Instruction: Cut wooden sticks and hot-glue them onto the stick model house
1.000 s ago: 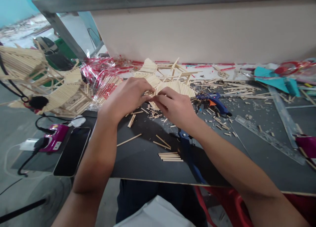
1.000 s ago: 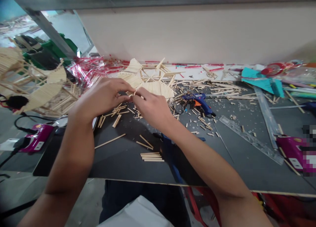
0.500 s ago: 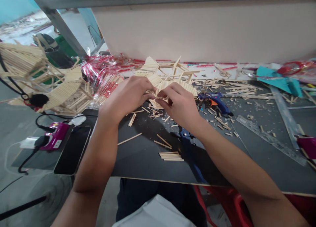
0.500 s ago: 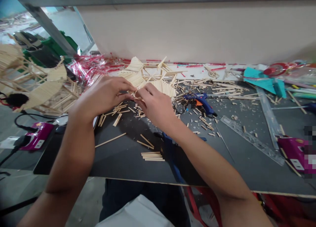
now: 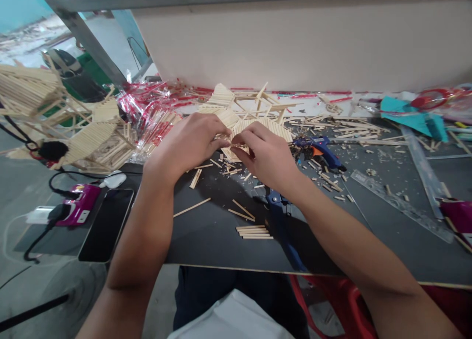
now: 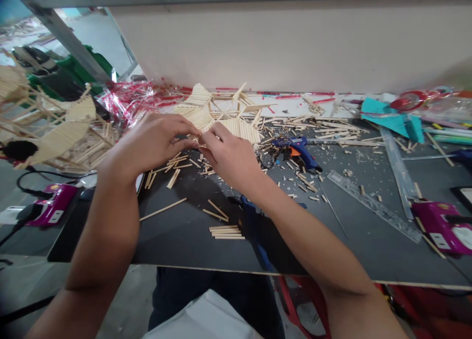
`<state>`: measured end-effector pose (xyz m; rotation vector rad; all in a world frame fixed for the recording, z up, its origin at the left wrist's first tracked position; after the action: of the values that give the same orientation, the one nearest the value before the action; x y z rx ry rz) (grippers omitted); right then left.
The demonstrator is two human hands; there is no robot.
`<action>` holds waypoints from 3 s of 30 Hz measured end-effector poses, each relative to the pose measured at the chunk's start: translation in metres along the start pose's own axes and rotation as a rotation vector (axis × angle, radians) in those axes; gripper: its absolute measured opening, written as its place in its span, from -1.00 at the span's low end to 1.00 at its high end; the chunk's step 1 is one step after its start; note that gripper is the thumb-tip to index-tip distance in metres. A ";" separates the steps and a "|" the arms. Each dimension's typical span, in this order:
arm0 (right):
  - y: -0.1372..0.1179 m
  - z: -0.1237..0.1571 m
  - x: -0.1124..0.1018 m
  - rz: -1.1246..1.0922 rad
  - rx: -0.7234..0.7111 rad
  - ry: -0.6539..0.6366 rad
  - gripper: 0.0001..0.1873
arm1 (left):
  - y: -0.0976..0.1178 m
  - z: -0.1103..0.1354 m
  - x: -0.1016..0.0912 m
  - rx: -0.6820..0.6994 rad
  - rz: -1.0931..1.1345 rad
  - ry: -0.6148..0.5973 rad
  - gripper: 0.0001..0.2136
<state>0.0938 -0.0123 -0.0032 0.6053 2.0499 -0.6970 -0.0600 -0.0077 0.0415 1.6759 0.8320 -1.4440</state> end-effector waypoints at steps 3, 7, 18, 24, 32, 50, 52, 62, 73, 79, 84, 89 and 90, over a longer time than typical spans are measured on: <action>0.000 0.000 0.001 0.025 -0.002 -0.029 -0.86 | 0.000 0.000 0.001 0.005 0.000 0.008 -0.71; -0.001 0.001 0.005 0.089 0.008 -0.058 -0.82 | -0.002 -0.001 0.002 0.030 -0.009 0.032 -0.71; -0.008 0.000 0.006 0.233 0.022 -0.079 -0.74 | -0.003 -0.001 0.004 0.035 0.015 0.060 -0.73; -0.008 0.001 0.011 0.313 -0.038 -0.033 -0.72 | -0.003 -0.001 0.004 0.041 -0.001 0.074 -0.76; -0.009 0.004 0.012 0.340 -0.145 0.104 -0.71 | -0.005 0.002 0.004 0.031 0.009 0.066 -0.76; -0.011 0.081 -0.038 -0.340 0.164 0.101 -0.86 | 0.043 0.058 0.038 0.199 0.352 0.171 -0.83; 0.000 0.111 -0.033 -0.173 0.320 -0.010 -0.57 | 0.043 0.057 0.054 0.177 0.345 0.222 -0.82; 0.001 0.169 -0.004 0.239 0.534 -0.496 -0.37 | 0.045 0.049 0.097 0.052 0.343 0.392 -0.79; -0.005 0.160 -0.007 -0.382 0.749 -0.295 -0.60 | 0.051 0.049 0.106 -0.010 0.333 0.398 -0.77; -0.021 0.151 0.001 -0.527 0.669 -0.275 -0.56 | 0.053 0.048 0.107 -0.002 0.338 0.387 -0.74; -0.023 0.150 0.001 -0.549 0.671 -0.263 -0.57 | 0.050 0.048 0.108 -0.012 0.338 0.365 -0.73; -0.024 0.149 0.000 -0.574 0.660 -0.280 -0.59 | 0.050 0.048 0.108 -0.002 0.368 0.344 -0.73; -0.023 0.149 0.000 -0.579 0.660 -0.282 -0.59 | 0.050 0.048 0.108 0.004 0.374 0.337 -0.73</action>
<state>0.1644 -0.1291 -0.0678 0.2268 1.7056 -1.7309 -0.0250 -0.0742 -0.0627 1.9849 0.6429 -0.9257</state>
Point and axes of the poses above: each hand's wrist, its own z-axis away from the middle knuckle, its own x-axis out of the palm, y = z × x, the point moved 4 cm from there along -z, towards the middle knuckle, and after that the axes turned 4 degrees about -y, right-handed, at the moved point
